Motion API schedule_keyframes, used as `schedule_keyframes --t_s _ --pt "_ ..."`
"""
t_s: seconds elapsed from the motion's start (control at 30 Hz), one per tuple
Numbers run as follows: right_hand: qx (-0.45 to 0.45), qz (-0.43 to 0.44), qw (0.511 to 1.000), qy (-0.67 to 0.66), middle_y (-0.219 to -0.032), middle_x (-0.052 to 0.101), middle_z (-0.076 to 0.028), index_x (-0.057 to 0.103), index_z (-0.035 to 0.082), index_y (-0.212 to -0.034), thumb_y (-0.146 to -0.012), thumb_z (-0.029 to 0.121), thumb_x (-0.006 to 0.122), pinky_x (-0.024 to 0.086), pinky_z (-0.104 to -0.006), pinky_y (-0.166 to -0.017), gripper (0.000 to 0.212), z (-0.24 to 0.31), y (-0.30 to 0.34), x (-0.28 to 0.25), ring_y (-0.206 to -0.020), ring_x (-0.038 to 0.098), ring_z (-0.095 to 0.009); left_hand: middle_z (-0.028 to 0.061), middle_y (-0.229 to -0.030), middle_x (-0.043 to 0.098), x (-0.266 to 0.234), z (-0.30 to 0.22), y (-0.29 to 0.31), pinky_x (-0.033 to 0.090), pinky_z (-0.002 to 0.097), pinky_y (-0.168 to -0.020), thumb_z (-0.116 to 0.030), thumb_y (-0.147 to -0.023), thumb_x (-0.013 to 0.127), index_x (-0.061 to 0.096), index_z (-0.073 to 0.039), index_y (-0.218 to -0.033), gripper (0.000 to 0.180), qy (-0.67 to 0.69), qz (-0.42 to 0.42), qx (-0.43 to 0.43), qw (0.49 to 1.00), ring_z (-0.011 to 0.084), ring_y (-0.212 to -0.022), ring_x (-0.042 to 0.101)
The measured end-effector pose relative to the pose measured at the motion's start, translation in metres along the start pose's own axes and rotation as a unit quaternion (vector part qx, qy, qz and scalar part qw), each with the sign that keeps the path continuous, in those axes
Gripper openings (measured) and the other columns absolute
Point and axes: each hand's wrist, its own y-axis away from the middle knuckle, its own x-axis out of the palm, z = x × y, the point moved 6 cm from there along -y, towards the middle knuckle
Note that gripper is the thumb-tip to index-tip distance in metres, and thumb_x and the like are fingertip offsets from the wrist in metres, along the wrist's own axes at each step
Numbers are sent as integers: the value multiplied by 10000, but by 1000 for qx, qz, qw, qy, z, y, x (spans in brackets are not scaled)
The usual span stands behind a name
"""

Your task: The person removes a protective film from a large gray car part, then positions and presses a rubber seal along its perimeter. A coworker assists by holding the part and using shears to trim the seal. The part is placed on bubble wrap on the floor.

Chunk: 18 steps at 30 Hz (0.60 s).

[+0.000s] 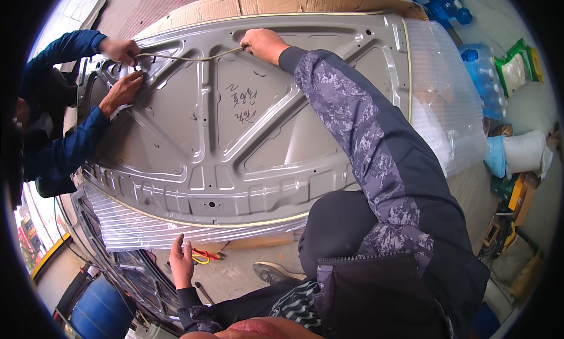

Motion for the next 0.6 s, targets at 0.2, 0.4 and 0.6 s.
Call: schedule_keyframes --t_s 0.2,0.4,0.6 --pt "-16 -36 999 -32 -984 650 -120 629 58 -959 -818 79 755 531 -456 -833 191 9 -1 1 -990 651 -359 233 -1341 675 -1 4 3 494 390 -1054 -223 -1039 665 610 39 -1378 432 8 -2 12 1000 328 -1254 650" --pt "-17 -45 997 -55 -976 630 -143 607 33 -939 -812 80 770 508 -451 -824 212 15 -2 -1 -948 628 -373 225 -1336 681 -2 7 5 494 401 -1055 -236 -1035 667 619 28 -1375 433 13 3 -10 1000 338 -1250 652" --pt "-10 -18 998 -63 -1000 660 -155 646 40 -952 -834 100 741 521 -471 -849 163 13 -3 0 -980 646 -375 213 -1317 686 -4 5 3 512 394 -1013 -222 -1026 670 625 17 -1374 425 -8 -14 18 1000 321 -1166 677"
